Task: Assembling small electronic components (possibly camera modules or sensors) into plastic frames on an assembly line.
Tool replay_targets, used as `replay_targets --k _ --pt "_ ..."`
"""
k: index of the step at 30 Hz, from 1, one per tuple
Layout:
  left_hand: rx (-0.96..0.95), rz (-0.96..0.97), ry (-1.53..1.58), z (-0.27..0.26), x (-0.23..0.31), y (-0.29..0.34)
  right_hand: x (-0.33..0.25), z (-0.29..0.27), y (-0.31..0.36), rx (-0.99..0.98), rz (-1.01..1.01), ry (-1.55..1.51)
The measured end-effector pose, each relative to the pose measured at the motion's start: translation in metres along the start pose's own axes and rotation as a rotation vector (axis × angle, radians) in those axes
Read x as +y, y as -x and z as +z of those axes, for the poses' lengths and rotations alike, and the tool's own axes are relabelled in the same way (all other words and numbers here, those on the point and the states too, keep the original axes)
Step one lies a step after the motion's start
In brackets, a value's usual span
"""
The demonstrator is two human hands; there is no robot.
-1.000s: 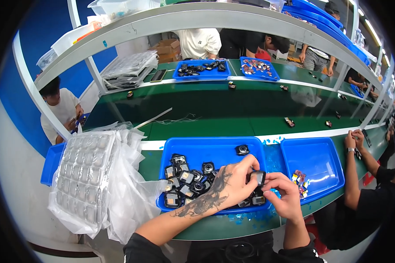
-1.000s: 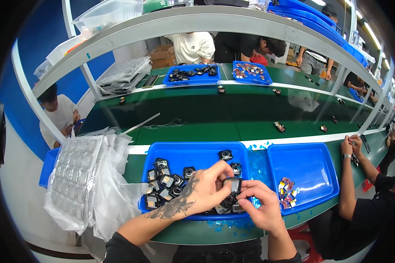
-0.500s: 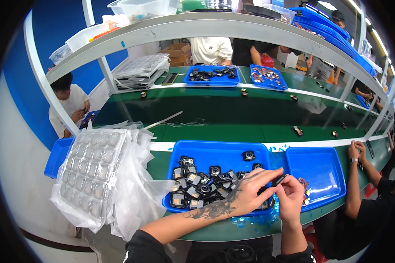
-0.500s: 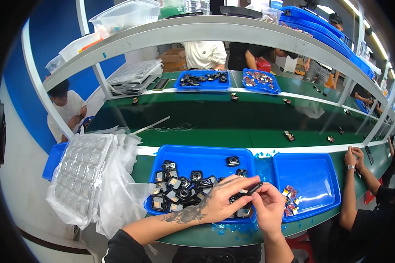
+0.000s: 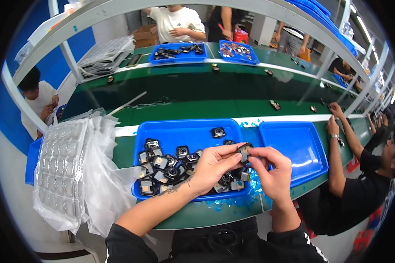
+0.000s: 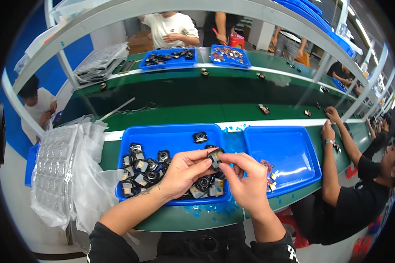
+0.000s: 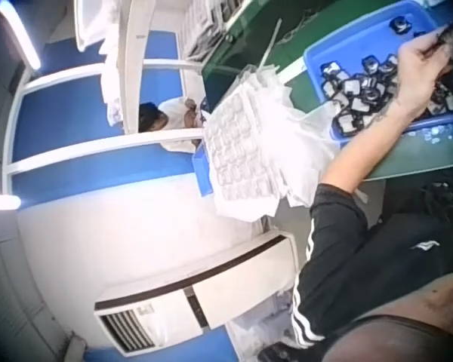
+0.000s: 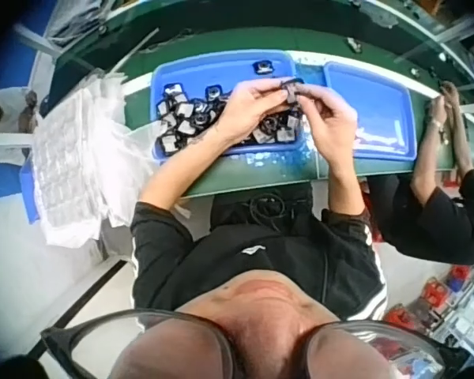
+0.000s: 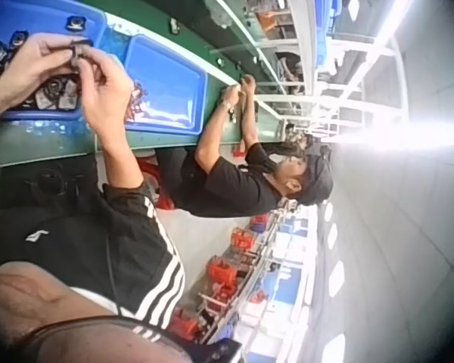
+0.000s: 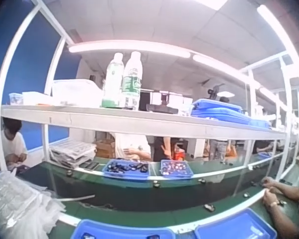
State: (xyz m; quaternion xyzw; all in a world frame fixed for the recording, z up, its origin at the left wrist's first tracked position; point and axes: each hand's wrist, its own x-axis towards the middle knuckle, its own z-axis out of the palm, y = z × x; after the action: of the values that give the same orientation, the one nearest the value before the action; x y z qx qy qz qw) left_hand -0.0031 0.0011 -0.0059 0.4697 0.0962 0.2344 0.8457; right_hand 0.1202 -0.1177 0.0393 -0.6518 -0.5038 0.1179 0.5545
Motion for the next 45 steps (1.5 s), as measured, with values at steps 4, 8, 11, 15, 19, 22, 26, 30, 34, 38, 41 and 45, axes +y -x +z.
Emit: replay_targets --k 4,8,11,15,19,22,26,30,34,38,41,45 --pt "-0.031 0.127 -0.080 0.000 -0.006 0.002 -0.008 -0.002 -0.007 -0.020 -0.136 0.208" --pt "-0.048 0.153 -0.078 0.003 -0.006 0.004 -0.010 -0.004 -0.007 -0.021 -0.100 0.161" --pt "-0.046 0.174 -0.120 0.006 -0.004 0.006 -0.012 -0.005 -0.006 -0.018 -0.060 0.113" --pt "-0.041 0.195 -0.153 0.005 -0.005 0.006 -0.010 -0.004 -0.006 -0.021 -0.030 0.050" --pt "-0.043 0.209 -0.117 0.003 -0.008 0.008 -0.008 -0.001 -0.005 -0.009 -0.017 -0.009" --pt "-0.037 0.250 -0.161 0.003 -0.009 0.007 -0.009 -0.003 -0.008 -0.040 0.005 0.012" --pt "-0.045 0.238 -0.207 0.003 -0.009 0.008 -0.011 -0.009 -0.012 -0.086 -0.034 0.074" --pt "-0.038 0.246 -0.236 0.007 -0.008 0.010 -0.009 -0.007 -0.012 -0.051 -0.092 0.062" --pt "-0.029 0.240 -0.236 0.008 -0.009 0.013 -0.009 -0.004 -0.010 0.000 -0.165 0.155" --pt "-0.014 0.224 -0.276 0.013 -0.005 0.018 -0.012 -0.012 -0.007 -0.039 -0.127 0.231" --pt "-0.029 0.322 -0.386 0.016 -0.004 0.018 0.004 -0.007 -0.007 0.023 -0.064 -0.112" --pt "-0.050 0.224 -0.079 0.008 -0.009 0.011 0.022 0.007 -0.010 -0.021 0.034 -0.324"
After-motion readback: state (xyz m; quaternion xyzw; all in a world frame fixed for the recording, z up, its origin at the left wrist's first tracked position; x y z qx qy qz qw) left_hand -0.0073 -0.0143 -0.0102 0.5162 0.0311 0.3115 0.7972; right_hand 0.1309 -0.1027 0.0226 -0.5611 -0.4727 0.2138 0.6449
